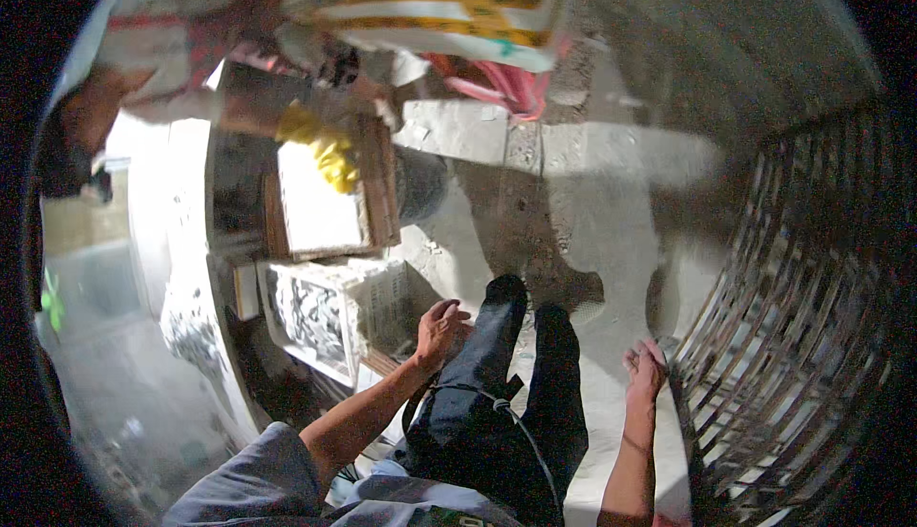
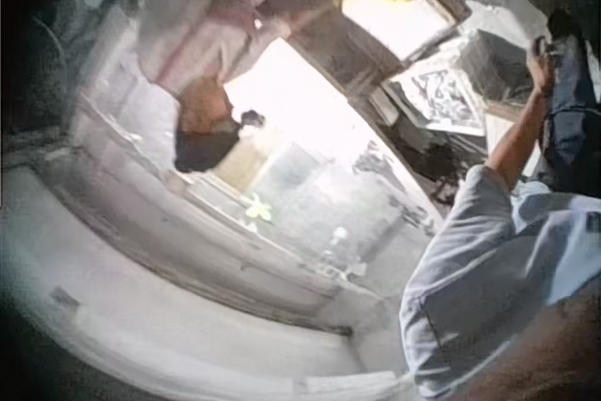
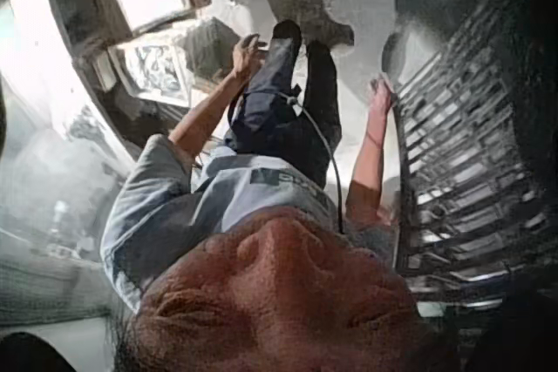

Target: The person repeatedly picks up square ceramic tiles from a nearby table and places them onto a multi-tiered metal drying rack. The person handles the tiles one at a time, moving between the table and the rack throughout the clip.

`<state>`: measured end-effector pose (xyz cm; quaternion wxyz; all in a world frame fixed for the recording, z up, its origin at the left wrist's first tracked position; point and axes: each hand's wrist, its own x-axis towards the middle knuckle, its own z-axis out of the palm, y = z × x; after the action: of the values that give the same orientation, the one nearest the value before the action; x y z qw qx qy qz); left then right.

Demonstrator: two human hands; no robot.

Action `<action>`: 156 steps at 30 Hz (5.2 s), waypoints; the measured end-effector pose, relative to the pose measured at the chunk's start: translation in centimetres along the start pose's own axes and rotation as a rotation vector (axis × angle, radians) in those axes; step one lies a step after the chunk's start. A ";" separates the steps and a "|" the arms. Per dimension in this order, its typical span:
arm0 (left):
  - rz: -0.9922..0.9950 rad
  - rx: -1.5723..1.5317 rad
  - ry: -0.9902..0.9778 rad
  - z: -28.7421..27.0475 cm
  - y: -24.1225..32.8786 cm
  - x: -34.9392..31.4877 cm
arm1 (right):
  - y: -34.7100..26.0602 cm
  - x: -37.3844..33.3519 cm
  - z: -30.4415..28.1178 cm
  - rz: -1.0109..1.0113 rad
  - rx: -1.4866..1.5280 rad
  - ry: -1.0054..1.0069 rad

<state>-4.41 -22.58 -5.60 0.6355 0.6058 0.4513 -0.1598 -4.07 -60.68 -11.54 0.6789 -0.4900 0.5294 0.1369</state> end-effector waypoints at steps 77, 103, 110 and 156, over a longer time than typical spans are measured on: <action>-0.272 -0.814 0.843 -39.3 2.5 17.1 | 34.8 -29.9 73.6 -1.734 -1.822 -1.739; 0.158 -2.004 0.567 -38.1 0.4 23.8 | 34.1 -28.5 70.9 -1.670 -1.515 -1.897; 0.046 -1.252 0.600 -40.1 -0.6 21.4 | 32.0 -29.0 66.2 -1.565 -1.460 -1.994; -0.179 -0.972 0.560 -34.4 4.7 11.2 | 4.6 -13.0 51.4 -0.207 -0.867 -0.572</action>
<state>-7.87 13.70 -6.39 0.6814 0.2223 0.6739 0.1795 17.51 -12.52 -4.98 0.5413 -0.7185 0.1665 0.4038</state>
